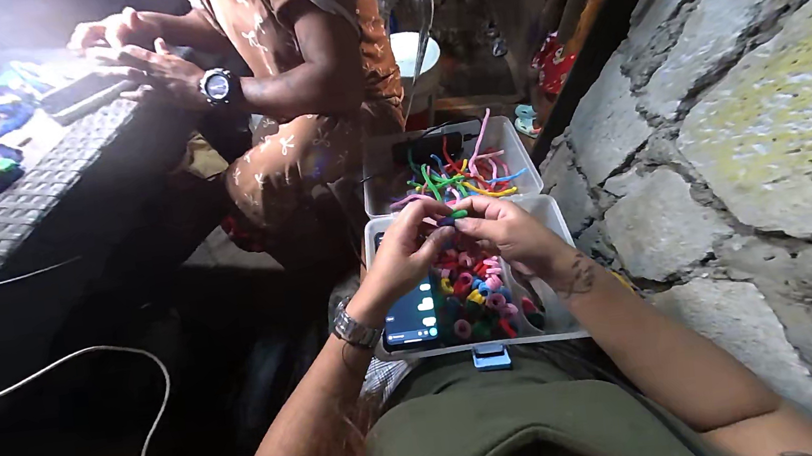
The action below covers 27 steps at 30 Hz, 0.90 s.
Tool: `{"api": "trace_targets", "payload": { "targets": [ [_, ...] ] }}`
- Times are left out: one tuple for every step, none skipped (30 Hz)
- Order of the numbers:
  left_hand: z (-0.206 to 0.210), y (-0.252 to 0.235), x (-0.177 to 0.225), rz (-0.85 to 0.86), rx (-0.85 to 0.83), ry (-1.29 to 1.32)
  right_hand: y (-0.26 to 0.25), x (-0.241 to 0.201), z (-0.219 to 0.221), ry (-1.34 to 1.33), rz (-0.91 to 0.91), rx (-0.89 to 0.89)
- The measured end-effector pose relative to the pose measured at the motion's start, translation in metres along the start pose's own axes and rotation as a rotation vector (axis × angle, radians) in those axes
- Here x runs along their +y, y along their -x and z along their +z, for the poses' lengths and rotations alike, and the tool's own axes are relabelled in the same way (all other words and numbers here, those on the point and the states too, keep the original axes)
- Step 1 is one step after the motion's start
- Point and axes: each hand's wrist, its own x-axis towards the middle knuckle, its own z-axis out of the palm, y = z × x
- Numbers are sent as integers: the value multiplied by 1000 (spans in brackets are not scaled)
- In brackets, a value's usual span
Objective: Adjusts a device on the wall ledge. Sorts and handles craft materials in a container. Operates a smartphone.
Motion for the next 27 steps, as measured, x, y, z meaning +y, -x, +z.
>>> {"api": "trace_targets", "payload": {
  "targets": [
    [0,0,0,5,11,1,1,-1,1,-36,-5,4],
    [0,0,0,4,20,7,2,-1,3,-59,-16,11],
    [0,0,0,-2,22,16,2,-1,4,-79,-26,21],
    [0,0,0,-7,20,25,2,0,5,-93,-37,29],
    [0,1,0,-8,14,31,2,0,5,-95,-48,27],
    [0,1,-1,-2,7,39,1,1,5,-89,-63,19],
    [0,1,-2,1,0,45,1,2,5,-76,-84,8],
    [-1,2,-2,-2,-6,53,1,3,5,-65,-113,8],
    [-1,2,-2,-10,-9,65,1,4,5,-50,-146,20],
    [-2,3,-1,-27,-12,79,0,6,5,-30,-179,40],
    [-2,3,0,-46,-11,96,0,8,4,-10,-208,66],
    [-2,4,1,-64,-8,118,-1,10,4,0,-224,88],
    [-2,4,1,-81,-4,151,-2,10,3,1,-227,102],
    [-2,4,2,-98,4,185,-2,11,3,-11,-222,108],
    [-2,4,3,-120,7,228,-3,10,3,-27,-216,110],
    [-1,4,3,-141,9,275,-3,10,4,-33,-210,113],
    [0,4,4,-169,6,322,-3,10,5,-23,-207,121],
    [0,4,4,-198,-2,370,-3,10,7,1,-202,138],
    [1,4,4,-214,-9,423,-3,10,9,35,-199,158],
    [2,4,4,-218,-15,476,-2,10,10,72,-200,170],
    [3,4,4,-214,-26,510,-2,10,11,104,-207,172],
    [4,3,4,-204,-33,498,-2,12,12,130,-218,167],
    [4,3,4,-176,-46,427,-2,13,12,153,-235,160],
    [4,3,5,-132,-55,297,-2,15,12,174,-252,156],
    [4,3,6,-89,-58,158,-2,16,13,199,-268,159],
    [4,2,6,-62,-46,58,-2,16,13,217,-276,163],
    [4,1,6,-51,-30,8,-2,15,14,220,-277,168]
  ]
}}
